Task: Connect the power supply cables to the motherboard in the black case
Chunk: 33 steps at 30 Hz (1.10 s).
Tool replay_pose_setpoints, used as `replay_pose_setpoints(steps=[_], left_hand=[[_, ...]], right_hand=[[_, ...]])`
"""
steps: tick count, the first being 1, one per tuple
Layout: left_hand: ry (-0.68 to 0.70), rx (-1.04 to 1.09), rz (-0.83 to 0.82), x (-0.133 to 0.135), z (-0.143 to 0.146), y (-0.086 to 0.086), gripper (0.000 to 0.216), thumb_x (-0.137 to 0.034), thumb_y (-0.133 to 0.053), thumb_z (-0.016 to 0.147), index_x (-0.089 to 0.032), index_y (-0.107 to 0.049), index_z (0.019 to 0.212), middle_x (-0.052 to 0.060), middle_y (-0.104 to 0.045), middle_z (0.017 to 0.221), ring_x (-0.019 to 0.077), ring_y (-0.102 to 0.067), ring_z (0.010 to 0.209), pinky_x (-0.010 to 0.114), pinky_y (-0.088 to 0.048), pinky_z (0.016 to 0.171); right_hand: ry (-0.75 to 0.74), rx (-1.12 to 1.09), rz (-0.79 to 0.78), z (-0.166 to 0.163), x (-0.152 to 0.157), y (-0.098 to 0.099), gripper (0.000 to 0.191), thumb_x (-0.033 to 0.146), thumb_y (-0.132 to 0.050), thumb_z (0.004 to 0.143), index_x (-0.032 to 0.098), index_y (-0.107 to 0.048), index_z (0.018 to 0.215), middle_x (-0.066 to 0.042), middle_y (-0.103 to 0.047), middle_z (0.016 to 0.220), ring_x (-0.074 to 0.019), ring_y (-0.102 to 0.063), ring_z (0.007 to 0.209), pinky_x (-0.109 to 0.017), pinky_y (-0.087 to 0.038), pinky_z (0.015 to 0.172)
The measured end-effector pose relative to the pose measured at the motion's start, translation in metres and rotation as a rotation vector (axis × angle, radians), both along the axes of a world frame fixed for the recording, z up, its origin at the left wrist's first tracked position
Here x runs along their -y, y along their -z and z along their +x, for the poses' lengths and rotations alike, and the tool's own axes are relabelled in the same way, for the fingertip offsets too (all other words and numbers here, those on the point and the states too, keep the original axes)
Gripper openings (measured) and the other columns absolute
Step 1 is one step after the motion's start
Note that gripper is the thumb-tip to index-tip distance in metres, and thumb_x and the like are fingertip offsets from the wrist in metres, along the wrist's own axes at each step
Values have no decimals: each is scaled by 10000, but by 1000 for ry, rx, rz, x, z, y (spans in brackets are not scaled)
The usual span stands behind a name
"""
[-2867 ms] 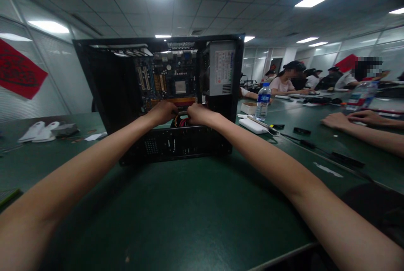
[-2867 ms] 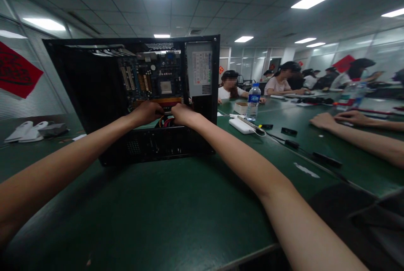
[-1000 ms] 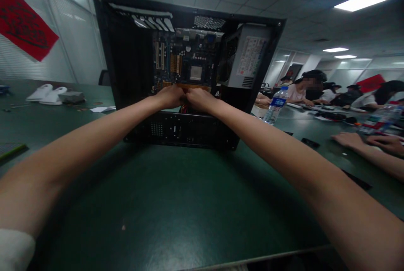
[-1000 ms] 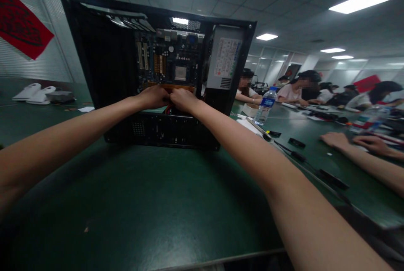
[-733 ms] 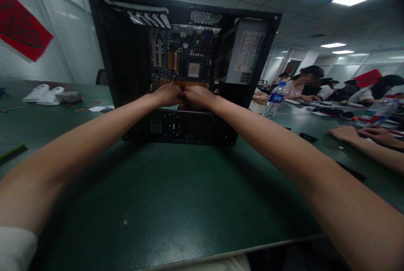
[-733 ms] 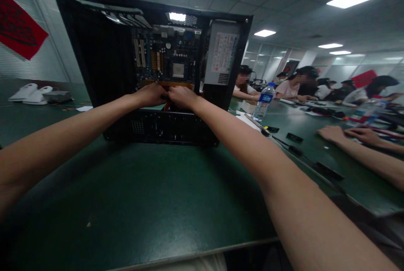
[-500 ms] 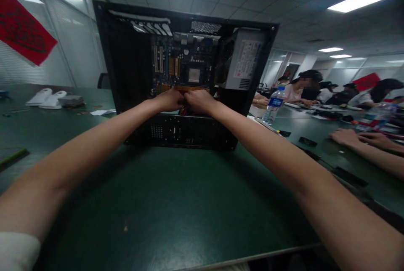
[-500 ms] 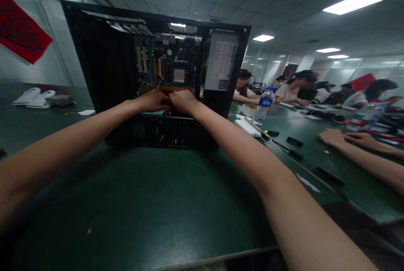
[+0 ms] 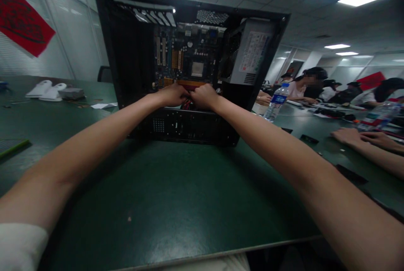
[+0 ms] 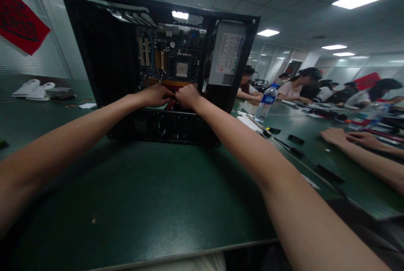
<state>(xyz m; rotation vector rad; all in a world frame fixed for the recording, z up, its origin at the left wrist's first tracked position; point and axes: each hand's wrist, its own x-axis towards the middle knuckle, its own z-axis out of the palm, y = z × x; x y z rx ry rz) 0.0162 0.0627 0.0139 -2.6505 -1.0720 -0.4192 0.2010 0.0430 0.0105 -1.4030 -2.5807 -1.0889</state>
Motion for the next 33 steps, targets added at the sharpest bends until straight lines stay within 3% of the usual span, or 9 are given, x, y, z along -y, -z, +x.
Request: replay_pose_setpoints(steps=[8, 14, 21, 26, 30, 33], left_hand=[[11, 70, 2, -9, -4, -4, 407, -261, -539, 912, -190, -777, 1235, 71, -800, 1085, 214, -720, 997, 287, -482, 933], [-12, 104, -31, -18, -9, -2, 393, -247, -547, 907, -175, -780, 1215, 68, -799, 944, 212, -729, 891, 288, -510, 869], [76, 107, -67, -13, -10, 1, 420, -290, -534, 933, -172, -733, 1282, 63, -799, 1054, 165, -727, 852, 238, -501, 827], [69, 142, -128, -9, -14, -2, 410, -315, -524, 946, -173, -727, 1272, 45, -786, 881, 144, -700, 691, 243, -497, 731], [89, 122, -73, -3, -14, -5, 390, -313, -519, 945, -190, -746, 1238, 39, -787, 884, 157, -711, 773, 254, -500, 794], [79, 70, -57, -1, -12, -7, 397, -307, -506, 944, -186, -743, 1239, 61, -800, 1036, 183, -732, 916, 256, -499, 853]], right_hand=[[-5, -25, 15, 6, -4, 0, 409, 280, -453, 990, 69, -729, 1206, -265, -737, 1141, -371, -708, 1021, -407, -447, 793], [-7, -48, 17, 6, -3, 0, 401, 285, -478, 985, 89, -723, 1236, -260, -737, 1133, -392, -714, 1045, -422, -480, 804], [51, -112, -47, 13, 8, -1, 382, 276, -514, 979, 117, -724, 1256, -243, -738, 1164, -380, -720, 1080, -394, -515, 805], [95, -153, -128, 18, 17, -5, 341, 265, -555, 956, 166, -747, 1220, -205, -744, 1184, -352, -726, 1071, -347, -506, 749], [49, -197, -137, 16, 21, -5, 322, 253, -519, 979, 182, -756, 1185, -180, -757, 1151, -317, -734, 1038, -314, -476, 715], [15, -238, -151, 16, 23, -5, 307, 246, -534, 974, 187, -758, 1174, -160, -764, 1142, -290, -734, 1017, -292, -442, 687]])
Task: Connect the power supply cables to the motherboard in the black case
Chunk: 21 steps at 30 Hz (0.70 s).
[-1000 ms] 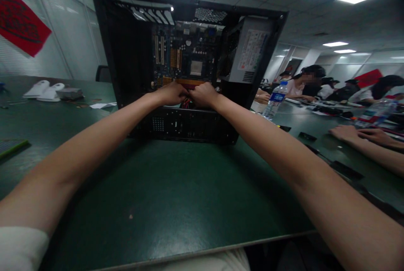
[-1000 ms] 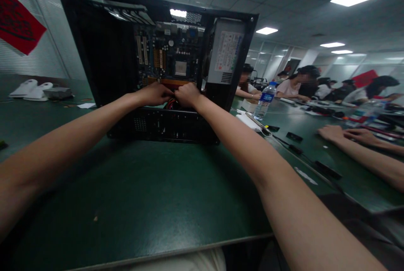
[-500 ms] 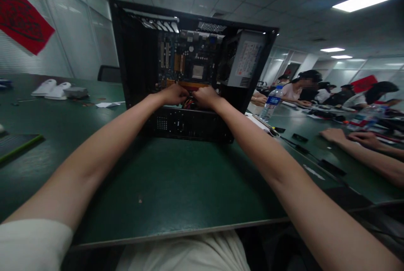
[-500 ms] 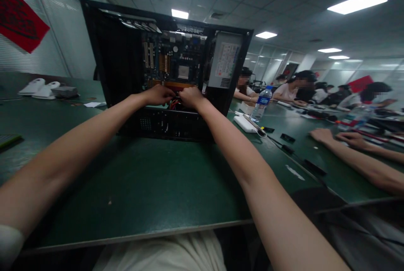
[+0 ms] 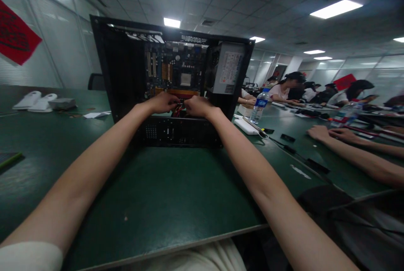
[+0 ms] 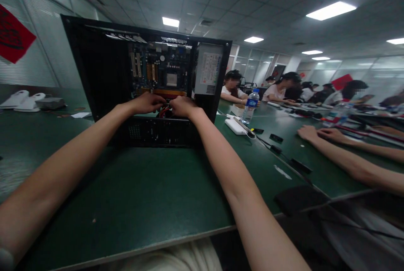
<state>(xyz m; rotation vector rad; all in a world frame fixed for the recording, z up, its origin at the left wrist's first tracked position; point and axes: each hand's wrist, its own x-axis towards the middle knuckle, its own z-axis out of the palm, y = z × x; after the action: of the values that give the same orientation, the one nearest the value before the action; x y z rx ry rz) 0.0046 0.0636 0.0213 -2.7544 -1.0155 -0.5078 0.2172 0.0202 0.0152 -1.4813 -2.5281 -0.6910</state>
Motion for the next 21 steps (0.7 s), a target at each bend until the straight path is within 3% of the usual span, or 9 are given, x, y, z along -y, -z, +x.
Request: replay_pose_setpoints(steps=[3, 8, 21], left_hand=[[6, -79, 5, -2, 3, -1, 404, -328, -497, 953, -199, -736, 1252, 77, -780, 1186, 218, -724, 1066, 283, -496, 937], [13, -123, 9, -6, 6, 1, 429, -340, -477, 967, -230, -701, 1315, 80, -754, 1272, 243, -700, 1160, 326, -489, 1009], [-24, -95, -46, 3, 4, 4, 472, -312, -413, 994, -225, -611, 1413, 137, -689, 1381, 292, -681, 1209, 380, -513, 983]], right_hand=[[-16, -30, -17, 1, 3, -1, 300, 244, -535, 978, 180, -756, 1169, -152, -767, 1133, -265, -734, 975, -284, -395, 647], [-30, -56, -9, 0, 6, -1, 293, 263, -524, 995, 171, -750, 1157, -140, -769, 1109, -252, -728, 952, -290, -340, 622], [-67, -194, -71, 5, -3, 4, 131, 243, -606, 925, 170, -714, 935, -65, -757, 941, -169, -654, 812, -267, -278, 597]])
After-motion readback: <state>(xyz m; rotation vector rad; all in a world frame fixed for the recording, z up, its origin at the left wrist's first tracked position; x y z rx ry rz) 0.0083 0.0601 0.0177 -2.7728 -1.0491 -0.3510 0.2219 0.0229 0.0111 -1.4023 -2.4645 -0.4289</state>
